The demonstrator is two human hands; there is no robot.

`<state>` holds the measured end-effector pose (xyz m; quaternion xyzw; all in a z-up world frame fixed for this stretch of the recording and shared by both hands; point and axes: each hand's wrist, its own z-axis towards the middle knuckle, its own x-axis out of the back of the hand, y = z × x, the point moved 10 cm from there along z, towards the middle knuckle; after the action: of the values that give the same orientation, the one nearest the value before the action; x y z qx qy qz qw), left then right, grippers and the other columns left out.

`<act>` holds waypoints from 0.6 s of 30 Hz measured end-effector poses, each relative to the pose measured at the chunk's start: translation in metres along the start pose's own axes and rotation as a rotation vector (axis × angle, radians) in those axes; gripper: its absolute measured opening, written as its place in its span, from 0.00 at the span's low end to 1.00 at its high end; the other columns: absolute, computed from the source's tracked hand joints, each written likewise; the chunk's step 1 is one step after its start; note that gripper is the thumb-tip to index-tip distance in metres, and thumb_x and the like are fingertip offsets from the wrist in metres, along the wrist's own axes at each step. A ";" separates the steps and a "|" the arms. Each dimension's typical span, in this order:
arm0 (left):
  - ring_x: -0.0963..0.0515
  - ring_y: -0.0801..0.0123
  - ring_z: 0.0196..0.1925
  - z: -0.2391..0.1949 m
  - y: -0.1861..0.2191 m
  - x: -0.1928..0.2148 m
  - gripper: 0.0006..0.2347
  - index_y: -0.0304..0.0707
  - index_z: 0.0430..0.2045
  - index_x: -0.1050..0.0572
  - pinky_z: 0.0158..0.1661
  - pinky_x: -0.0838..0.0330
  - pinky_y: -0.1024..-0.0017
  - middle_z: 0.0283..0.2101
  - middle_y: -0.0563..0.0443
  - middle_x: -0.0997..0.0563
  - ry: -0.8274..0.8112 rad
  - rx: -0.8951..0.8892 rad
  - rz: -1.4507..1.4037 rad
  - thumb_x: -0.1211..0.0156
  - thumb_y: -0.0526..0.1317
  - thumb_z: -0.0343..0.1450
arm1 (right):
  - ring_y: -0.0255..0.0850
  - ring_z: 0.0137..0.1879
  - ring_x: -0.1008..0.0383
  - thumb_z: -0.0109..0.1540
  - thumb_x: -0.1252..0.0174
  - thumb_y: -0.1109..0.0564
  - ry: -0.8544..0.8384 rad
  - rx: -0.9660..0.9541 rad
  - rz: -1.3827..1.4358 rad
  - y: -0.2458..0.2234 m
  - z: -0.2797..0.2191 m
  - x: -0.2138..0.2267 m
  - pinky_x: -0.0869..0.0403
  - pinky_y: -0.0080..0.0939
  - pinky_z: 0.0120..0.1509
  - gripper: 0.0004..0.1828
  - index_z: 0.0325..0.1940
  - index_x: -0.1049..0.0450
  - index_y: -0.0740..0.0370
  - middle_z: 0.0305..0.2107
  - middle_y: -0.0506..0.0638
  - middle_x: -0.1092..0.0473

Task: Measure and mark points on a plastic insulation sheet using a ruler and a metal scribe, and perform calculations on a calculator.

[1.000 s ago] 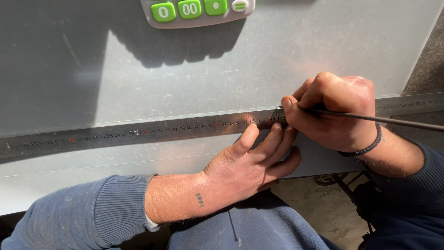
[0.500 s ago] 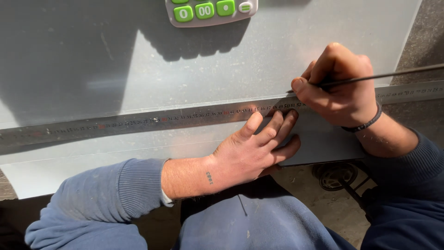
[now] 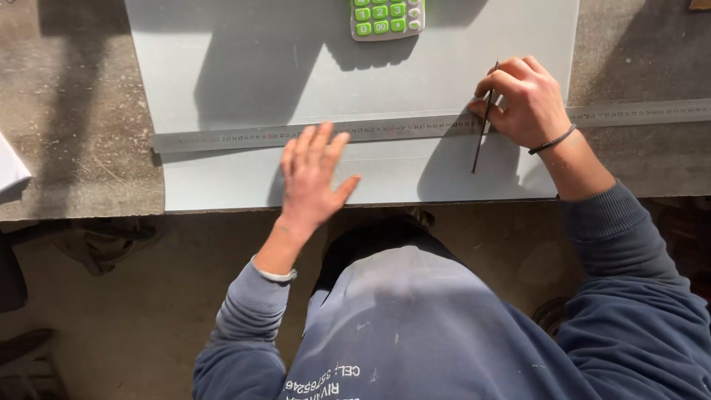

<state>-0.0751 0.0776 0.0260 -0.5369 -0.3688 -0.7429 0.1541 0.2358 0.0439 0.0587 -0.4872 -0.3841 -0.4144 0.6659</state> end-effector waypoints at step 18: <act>0.42 0.47 0.76 -0.078 -0.075 0.020 0.28 0.44 0.67 0.31 0.72 0.57 0.37 0.74 0.42 0.38 0.115 0.131 0.049 0.45 0.58 0.74 | 0.45 0.39 0.25 0.64 0.33 0.52 -0.236 0.200 -0.039 -0.165 0.122 -0.101 0.26 0.46 0.37 0.11 0.36 0.28 0.58 0.32 0.48 0.30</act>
<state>-0.1830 0.0764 0.0035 -0.4911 -0.3939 -0.7428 0.2278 0.0333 0.1498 0.0488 -0.4562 -0.5083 -0.3268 0.6532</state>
